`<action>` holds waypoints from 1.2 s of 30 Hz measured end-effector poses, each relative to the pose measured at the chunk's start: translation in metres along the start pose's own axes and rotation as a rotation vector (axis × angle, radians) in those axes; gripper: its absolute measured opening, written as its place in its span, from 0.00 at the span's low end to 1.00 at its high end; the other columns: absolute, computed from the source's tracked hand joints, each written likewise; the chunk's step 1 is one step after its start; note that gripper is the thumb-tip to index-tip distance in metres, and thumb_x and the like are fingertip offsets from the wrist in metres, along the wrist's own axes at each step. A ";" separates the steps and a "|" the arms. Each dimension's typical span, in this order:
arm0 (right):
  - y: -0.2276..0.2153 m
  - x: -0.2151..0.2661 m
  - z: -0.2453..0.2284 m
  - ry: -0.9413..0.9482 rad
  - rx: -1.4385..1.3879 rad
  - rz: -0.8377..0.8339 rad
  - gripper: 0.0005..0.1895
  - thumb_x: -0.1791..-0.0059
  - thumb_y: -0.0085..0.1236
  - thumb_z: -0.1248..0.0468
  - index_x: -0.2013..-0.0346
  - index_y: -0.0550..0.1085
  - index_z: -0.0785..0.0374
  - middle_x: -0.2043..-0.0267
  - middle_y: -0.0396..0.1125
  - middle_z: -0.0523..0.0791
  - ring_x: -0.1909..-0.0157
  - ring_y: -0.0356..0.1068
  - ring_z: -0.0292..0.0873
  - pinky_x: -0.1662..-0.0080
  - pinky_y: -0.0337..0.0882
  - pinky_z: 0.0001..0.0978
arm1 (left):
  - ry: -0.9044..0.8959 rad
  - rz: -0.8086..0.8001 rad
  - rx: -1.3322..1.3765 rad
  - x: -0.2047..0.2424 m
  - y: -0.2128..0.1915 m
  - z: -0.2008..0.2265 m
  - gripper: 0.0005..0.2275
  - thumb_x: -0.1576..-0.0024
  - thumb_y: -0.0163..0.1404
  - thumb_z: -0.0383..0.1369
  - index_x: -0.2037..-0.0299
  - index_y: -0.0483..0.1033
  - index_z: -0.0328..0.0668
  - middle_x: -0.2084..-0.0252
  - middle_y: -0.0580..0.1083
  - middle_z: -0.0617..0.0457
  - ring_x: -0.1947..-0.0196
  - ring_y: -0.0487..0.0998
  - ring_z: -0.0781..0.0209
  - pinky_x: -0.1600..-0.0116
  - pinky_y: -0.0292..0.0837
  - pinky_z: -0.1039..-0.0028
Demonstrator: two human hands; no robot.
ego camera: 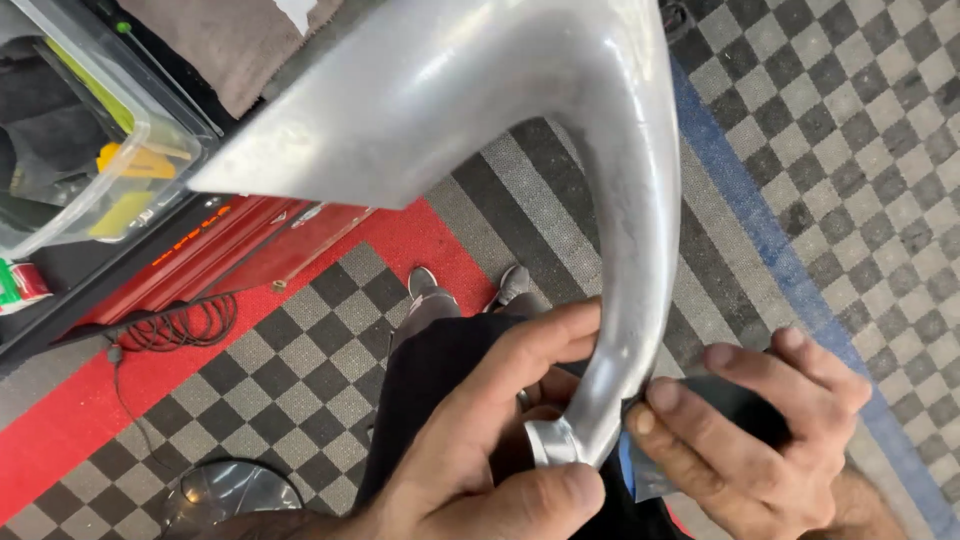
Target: The person retrieves a silver car part from a storage container and performs wet sanding on it using a sanding sheet and water at a wash station.
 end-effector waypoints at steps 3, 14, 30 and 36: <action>0.002 0.009 -0.001 0.134 0.026 -0.061 0.05 0.48 0.51 0.59 0.59 0.73 0.45 0.58 0.65 0.31 0.55 0.64 0.40 0.41 0.57 0.43 | 0.110 -0.099 -0.076 0.000 0.006 0.011 0.30 0.44 0.43 0.42 0.33 0.53 0.36 0.47 0.67 0.50 0.56 0.67 0.64 0.51 0.64 0.76; -0.007 0.007 0.024 -0.033 0.026 -0.012 0.09 0.48 0.58 0.66 0.57 0.75 0.47 0.56 0.67 0.32 0.54 0.64 0.49 0.37 0.54 0.50 | 0.161 -0.080 -0.046 0.001 0.007 0.016 0.29 0.45 0.43 0.38 0.34 0.55 0.33 0.45 0.67 0.50 0.56 0.67 0.65 0.51 0.63 0.75; -0.008 0.000 0.017 0.305 -0.034 0.073 0.08 0.51 0.58 0.53 0.59 0.70 0.36 0.56 0.59 0.37 0.46 0.58 0.34 0.34 0.51 0.34 | 0.052 -0.076 0.053 -0.004 0.002 0.004 0.29 0.50 0.43 0.29 0.33 0.58 0.38 0.47 0.69 0.52 0.73 0.63 0.76 0.70 0.57 0.83; 0.001 -0.009 0.008 -0.069 -0.137 -0.057 0.07 0.48 0.58 0.64 0.57 0.76 0.48 0.55 0.69 0.34 0.49 0.62 0.47 0.33 0.50 0.54 | 0.109 0.128 0.090 -0.014 -0.012 0.003 0.27 0.50 0.42 0.24 0.36 0.60 0.38 0.41 0.70 0.43 0.52 0.72 0.62 0.46 0.69 0.73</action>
Point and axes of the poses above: each hand's wrist, its own x-axis away from the middle knuckle, its own y-axis out of the palm, z = x × y, the point moved 9 cm from there along -x, towards the middle knuckle
